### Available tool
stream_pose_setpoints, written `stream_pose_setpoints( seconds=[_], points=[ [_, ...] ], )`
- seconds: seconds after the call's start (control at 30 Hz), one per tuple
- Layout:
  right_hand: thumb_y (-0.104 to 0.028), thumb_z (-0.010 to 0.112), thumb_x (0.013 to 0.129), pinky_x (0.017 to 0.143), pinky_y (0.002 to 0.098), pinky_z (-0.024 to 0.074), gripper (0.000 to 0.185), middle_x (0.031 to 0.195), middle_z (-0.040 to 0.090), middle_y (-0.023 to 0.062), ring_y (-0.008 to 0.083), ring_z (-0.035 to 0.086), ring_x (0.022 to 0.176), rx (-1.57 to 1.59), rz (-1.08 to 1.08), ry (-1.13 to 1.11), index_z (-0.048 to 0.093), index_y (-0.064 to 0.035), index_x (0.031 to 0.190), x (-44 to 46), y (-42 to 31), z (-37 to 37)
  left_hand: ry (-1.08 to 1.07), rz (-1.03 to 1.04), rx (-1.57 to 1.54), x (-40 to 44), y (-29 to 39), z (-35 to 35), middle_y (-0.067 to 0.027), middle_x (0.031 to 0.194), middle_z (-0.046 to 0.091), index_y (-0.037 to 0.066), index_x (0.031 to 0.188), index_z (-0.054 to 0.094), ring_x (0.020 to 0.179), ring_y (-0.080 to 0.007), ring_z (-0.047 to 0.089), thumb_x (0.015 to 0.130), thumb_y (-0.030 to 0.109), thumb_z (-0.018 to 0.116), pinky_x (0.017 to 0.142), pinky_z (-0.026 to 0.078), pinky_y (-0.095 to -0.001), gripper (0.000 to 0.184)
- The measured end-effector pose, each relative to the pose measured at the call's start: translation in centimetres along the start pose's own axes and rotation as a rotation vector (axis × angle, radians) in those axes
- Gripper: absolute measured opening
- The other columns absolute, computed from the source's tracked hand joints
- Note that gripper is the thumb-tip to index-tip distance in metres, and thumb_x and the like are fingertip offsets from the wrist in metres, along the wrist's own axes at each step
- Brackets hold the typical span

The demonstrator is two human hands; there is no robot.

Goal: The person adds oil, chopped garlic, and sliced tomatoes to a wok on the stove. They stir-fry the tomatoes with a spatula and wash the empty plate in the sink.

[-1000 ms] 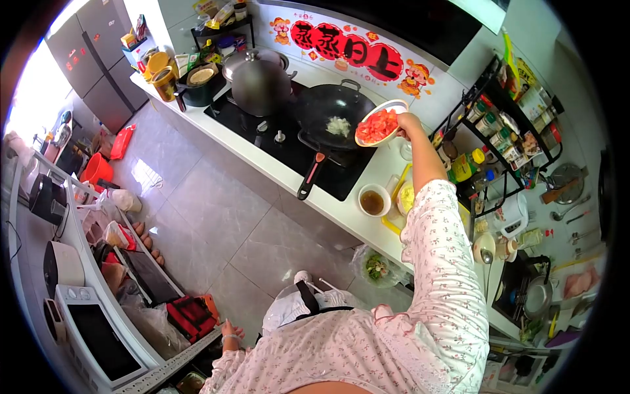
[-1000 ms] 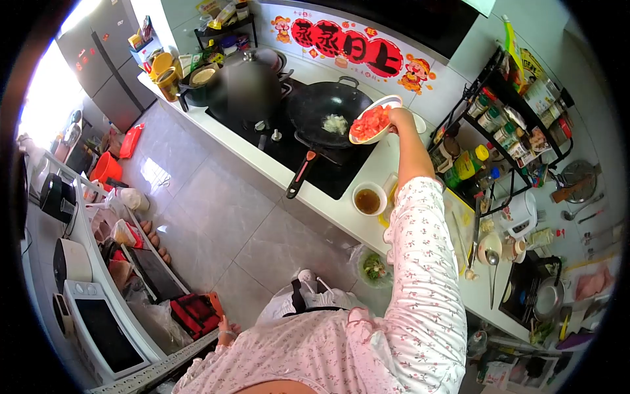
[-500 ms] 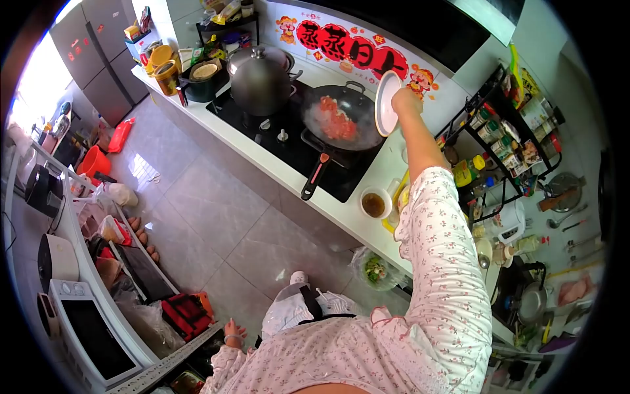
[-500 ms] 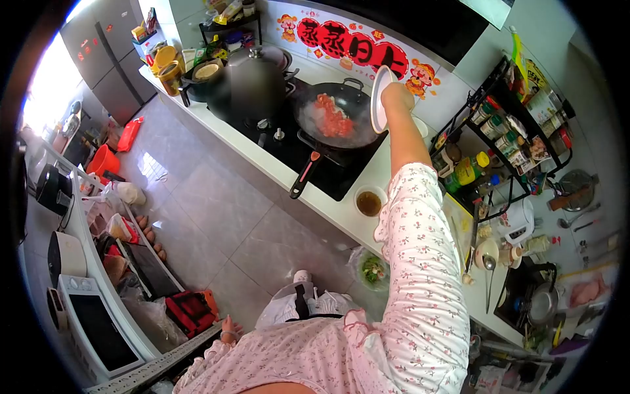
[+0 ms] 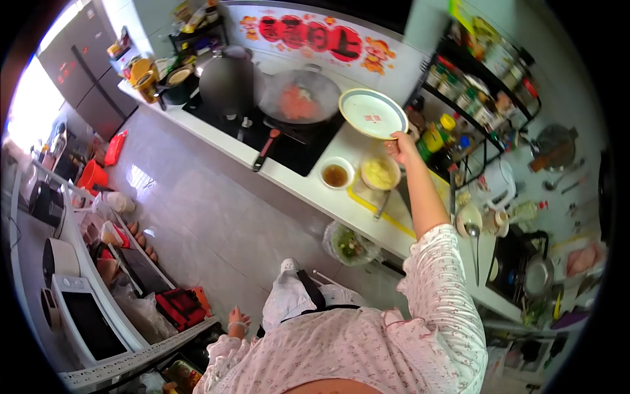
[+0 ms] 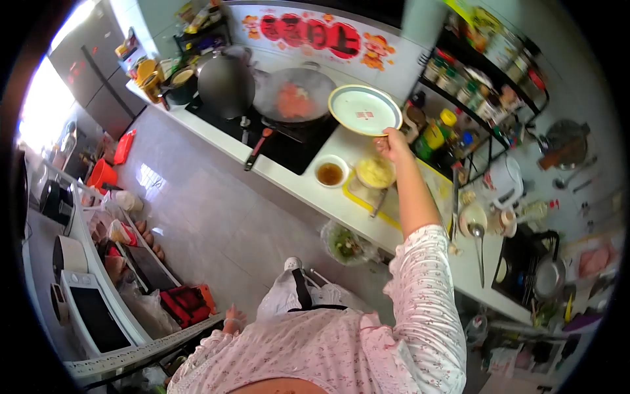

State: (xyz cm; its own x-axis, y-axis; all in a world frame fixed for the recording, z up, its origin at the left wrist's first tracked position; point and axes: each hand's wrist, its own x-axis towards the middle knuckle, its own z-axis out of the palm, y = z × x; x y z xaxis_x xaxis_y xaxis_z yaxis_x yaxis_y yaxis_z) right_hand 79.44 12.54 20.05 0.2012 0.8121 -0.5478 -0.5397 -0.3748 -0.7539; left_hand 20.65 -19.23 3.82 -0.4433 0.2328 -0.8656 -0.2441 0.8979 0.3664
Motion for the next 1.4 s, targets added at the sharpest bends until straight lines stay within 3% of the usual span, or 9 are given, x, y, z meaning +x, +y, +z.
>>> stream_pose_setpoints(
  seconds=[0.27,0.4,0.53,0.7,0.83,1.17,1.3,1.33,1.4],
  points=[
    [-0.019,0.042,0.073,0.036,0.0250,0.0341,0.023,0.059,0.052,0.0149,0.0171,0.045,0.040,0.207,-0.072,0.023,0.044,0.0019,0.084,-16.5,6.6,-10.8,-0.169,0.105,0.180,-2.8,-2.6,5.7,-0.0095,0.097,0.042,0.017,0.109,0.029,0.072,-0.0272,0.050,0.076,0.040,0.041,0.055,0.042,-0.0416,0.042],
    [-0.018,0.044,0.073,0.035,0.0251,0.0318,0.021,0.063,0.051,0.0116,0.0171,0.050,0.045,0.336,-0.283,0.295,0.044,0.0006,0.083,-27.1,13.8,-18.8,-0.214,0.170,0.339,-3.8,-1.6,9.1,-0.0099,0.097,0.042,0.017,0.110,0.028,0.072,-0.0268,0.051,0.076,0.040,0.041,0.053,0.043,-0.0404,0.043],
    [-0.019,0.043,0.074,0.035,0.0226,0.0325,0.020,0.054,0.050,0.0102,0.0155,0.049,0.044,0.363,-0.242,0.502,0.046,0.0011,0.077,-34.1,19.5,-26.5,-0.216,0.238,0.443,-5.0,-0.3,10.8,-0.0103,0.098,0.042,0.016,0.110,0.028,0.072,-0.0264,0.052,0.076,0.041,0.041,0.052,0.043,-0.0392,0.044],
    [-0.016,0.041,0.074,0.034,0.0208,0.0316,0.017,0.053,0.050,0.0098,0.0142,0.047,0.041,0.461,-0.244,0.808,0.045,0.0007,0.074,-36.7,24.9,-32.6,-0.227,0.325,0.531,-7.3,1.6,12.7,-0.0108,0.098,0.043,0.016,0.110,0.027,0.072,-0.0259,0.052,0.076,0.042,0.041,0.050,0.044,-0.0376,0.045],
    [-0.014,0.040,0.074,0.033,0.0203,0.0294,0.014,0.053,0.049,0.0098,0.0128,0.044,0.039,0.582,-0.286,0.765,0.044,-0.0011,0.076,-34.9,29.1,-35.7,-0.233,0.364,0.546,-9.2,2.5,13.8,-0.0108,0.100,0.043,0.015,0.112,0.027,0.073,-0.0249,0.053,0.076,0.041,0.041,0.050,0.044,-0.0367,0.046],
    [-0.036,0.049,0.075,0.044,0.0203,0.0351,0.033,0.064,0.053,0.0088,0.0111,0.043,0.047,0.758,-0.292,0.663,0.048,-0.0029,0.077,-30.9,28.0,-35.2,-0.166,0.371,0.571,-9.4,2.2,11.4,-0.0096,0.100,0.044,0.016,0.115,0.027,0.075,-0.0225,0.052,0.077,0.040,0.040,0.054,0.043,-0.0352,0.046],
    [-0.038,0.050,0.073,0.053,0.0231,0.0395,0.036,0.074,0.055,0.0089,0.0116,0.048,0.056,0.969,-0.195,0.588,0.049,-0.0033,0.080,-31.7,27.2,-30.8,-0.195,0.341,0.505,-8.0,1.0,9.7,-0.0122,0.106,0.039,0.017,0.116,0.021,0.082,-0.0292,0.049,0.073,0.046,0.042,0.060,0.042,-0.0433,0.056],
    [-0.038,0.050,0.073,0.053,0.0231,0.0395,0.036,0.074,0.055,0.0089,0.0116,0.048,0.056,0.955,-0.190,0.575,0.049,-0.0033,0.080,-31.6,27.6,-29.7,-0.175,0.325,0.483,-8.4,0.6,9.7,-0.0119,0.104,0.040,0.017,0.116,0.022,0.080,-0.0285,0.050,0.074,0.045,0.042,0.059,0.043,-0.0424,0.054],
    [-0.034,0.051,0.074,0.049,0.0223,0.0399,0.032,0.070,0.055,0.0072,0.0125,0.049,0.051,0.439,-0.038,0.448,0.049,-0.0034,0.083,-30.9,28.1,-27.2,-0.136,0.294,0.438,-9.2,-0.1,9.7,-0.0111,0.101,0.041,0.017,0.115,0.026,0.078,-0.0272,0.051,0.075,0.042,0.042,0.058,0.043,-0.0405,0.051]
  ],
)
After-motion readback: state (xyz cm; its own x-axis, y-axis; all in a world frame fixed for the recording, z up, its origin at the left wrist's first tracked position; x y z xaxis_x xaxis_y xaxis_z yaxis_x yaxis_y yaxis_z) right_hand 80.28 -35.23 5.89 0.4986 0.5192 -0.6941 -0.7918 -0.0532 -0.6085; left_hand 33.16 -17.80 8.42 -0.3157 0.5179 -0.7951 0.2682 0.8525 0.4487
